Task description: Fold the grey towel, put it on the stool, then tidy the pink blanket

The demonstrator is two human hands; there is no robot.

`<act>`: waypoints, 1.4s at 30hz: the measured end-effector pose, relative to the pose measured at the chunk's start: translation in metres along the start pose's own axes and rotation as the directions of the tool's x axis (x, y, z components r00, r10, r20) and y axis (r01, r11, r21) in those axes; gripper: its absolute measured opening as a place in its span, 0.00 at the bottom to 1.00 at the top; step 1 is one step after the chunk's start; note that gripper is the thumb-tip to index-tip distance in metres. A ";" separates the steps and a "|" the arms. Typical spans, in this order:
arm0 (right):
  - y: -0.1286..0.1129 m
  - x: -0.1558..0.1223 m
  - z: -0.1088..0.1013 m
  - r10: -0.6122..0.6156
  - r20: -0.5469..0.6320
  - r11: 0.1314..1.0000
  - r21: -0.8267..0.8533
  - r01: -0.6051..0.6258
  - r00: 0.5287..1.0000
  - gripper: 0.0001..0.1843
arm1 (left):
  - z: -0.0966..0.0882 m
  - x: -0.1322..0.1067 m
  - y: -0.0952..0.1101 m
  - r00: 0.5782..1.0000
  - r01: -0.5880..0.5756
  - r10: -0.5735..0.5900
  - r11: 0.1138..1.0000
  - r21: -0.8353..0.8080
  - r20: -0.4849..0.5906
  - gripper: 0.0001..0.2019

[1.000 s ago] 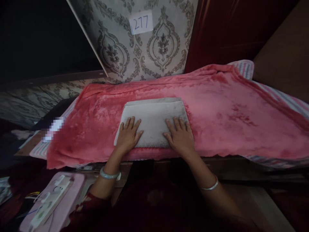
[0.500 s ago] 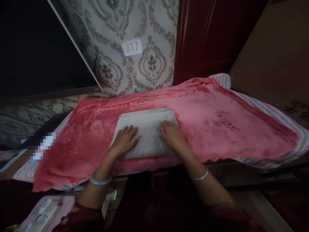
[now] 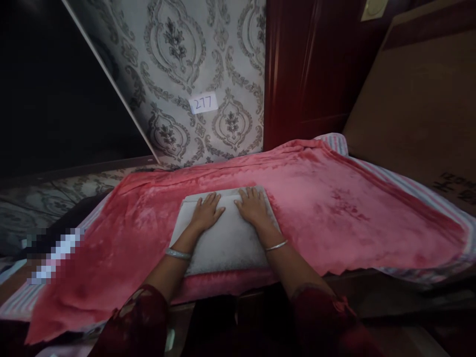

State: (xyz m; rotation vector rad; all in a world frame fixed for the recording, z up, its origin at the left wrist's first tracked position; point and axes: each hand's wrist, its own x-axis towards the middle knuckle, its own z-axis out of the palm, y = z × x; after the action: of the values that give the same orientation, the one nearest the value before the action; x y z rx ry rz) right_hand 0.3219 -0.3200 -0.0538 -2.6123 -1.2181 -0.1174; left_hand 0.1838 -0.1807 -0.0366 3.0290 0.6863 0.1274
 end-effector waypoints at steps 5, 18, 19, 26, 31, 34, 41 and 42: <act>-0.002 0.002 -0.006 0.010 0.019 1.000 0.022 -0.010 1.000 0.32 | -0.004 0.002 -0.001 0.992 0.100 -0.099 0.995 0.013 -0.084 0.31; -0.002 0.002 -0.006 0.010 -0.012 0.998 0.063 -0.009 1.000 0.31 | -0.010 0.004 -0.041 0.905 0.396 -0.396 0.918 -0.036 -0.153 0.26; -0.002 0.003 -0.007 0.011 -0.016 0.997 0.073 -0.009 1.000 0.30 | -0.010 0.004 -0.041 0.895 0.410 -0.413 0.910 -0.054 -0.166 0.26; 0.011 0.001 -0.019 0.287 -0.117 0.943 0.210 -0.258 0.951 0.27 | -0.014 0.003 -0.051 0.793 0.551 -0.587 0.806 -0.218 -0.166 0.24; 0.019 -0.001 -0.027 0.402 -0.056 0.889 0.263 -0.375 0.914 0.28 | -0.017 0.002 -0.066 0.733 0.603 -0.666 0.730 -0.322 -0.138 0.24; 0.021 -0.001 -0.030 0.452 -0.026 0.867 0.248 -0.432 0.892 0.29 | -0.016 0.005 -0.073 0.717 0.600 -0.686 0.697 -0.393 -0.123 0.25; 0.027 0.002 -0.027 0.514 -0.016 0.822 0.296 -0.486 0.858 0.29 | -0.005 0.010 -0.088 0.685 0.532 -0.721 0.594 -0.604 -0.105 0.25; 0.028 0.003 -0.026 0.506 -0.036 0.825 0.311 -0.471 0.862 0.29 | -0.003 0.009 -0.090 0.682 0.505 -0.722 0.579 -0.640 -0.115 0.24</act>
State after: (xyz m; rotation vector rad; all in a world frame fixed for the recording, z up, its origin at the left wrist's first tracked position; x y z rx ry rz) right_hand 0.3457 -0.3418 -0.0339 -2.5150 -0.4475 0.0099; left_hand 0.1531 -0.0960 -0.0378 2.0352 1.4170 0.7391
